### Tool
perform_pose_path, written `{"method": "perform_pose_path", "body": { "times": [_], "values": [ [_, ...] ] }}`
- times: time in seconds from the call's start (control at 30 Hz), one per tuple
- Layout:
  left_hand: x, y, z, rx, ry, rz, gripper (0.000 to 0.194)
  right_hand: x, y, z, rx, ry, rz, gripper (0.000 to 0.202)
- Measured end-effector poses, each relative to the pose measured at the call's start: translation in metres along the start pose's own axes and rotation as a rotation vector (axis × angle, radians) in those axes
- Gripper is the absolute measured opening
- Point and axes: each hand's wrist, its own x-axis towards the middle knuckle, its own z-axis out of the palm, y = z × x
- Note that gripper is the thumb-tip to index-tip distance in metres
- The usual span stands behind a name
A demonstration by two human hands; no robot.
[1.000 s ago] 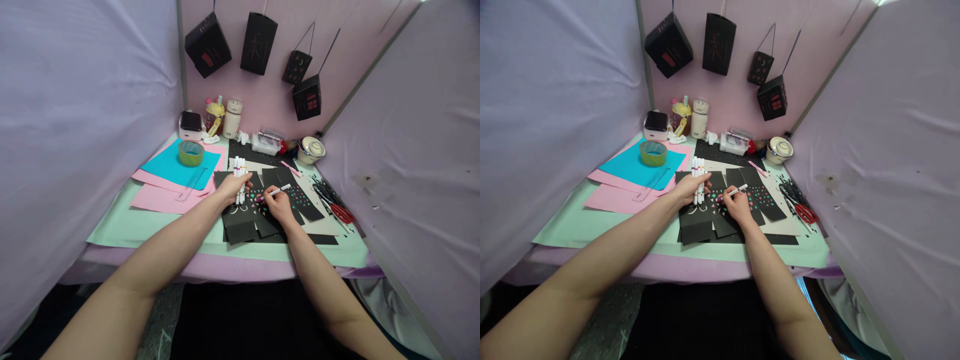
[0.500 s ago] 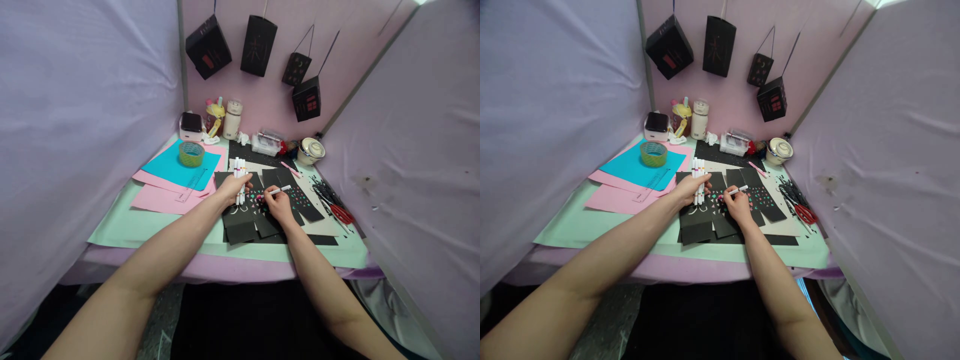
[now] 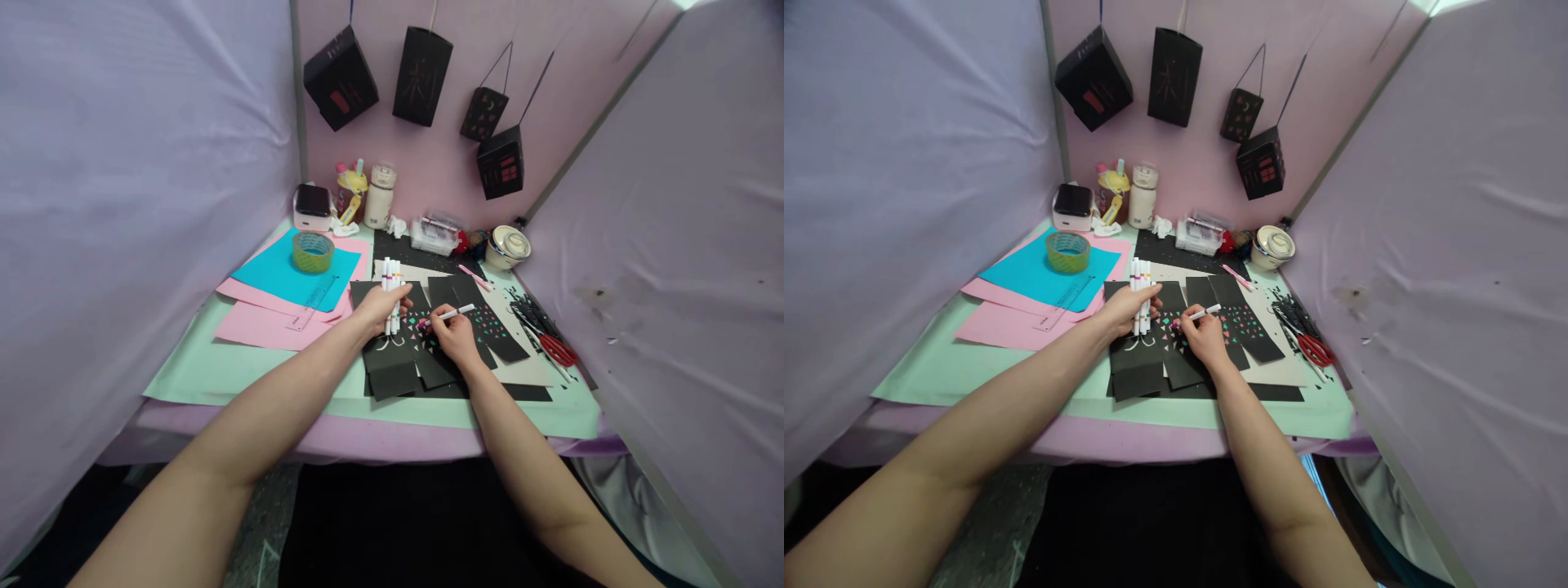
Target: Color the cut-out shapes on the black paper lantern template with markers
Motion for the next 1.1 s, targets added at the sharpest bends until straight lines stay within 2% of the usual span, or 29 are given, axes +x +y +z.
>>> {"method": "perform_pose_path", "body": {
  "times": [1.1],
  "values": [
    [-0.0006,0.0008,0.0010,0.004,0.012,-0.015,0.022,0.0005,-0.0006,-0.0007,-0.011,0.038,0.022,0.020]
  ]
}}
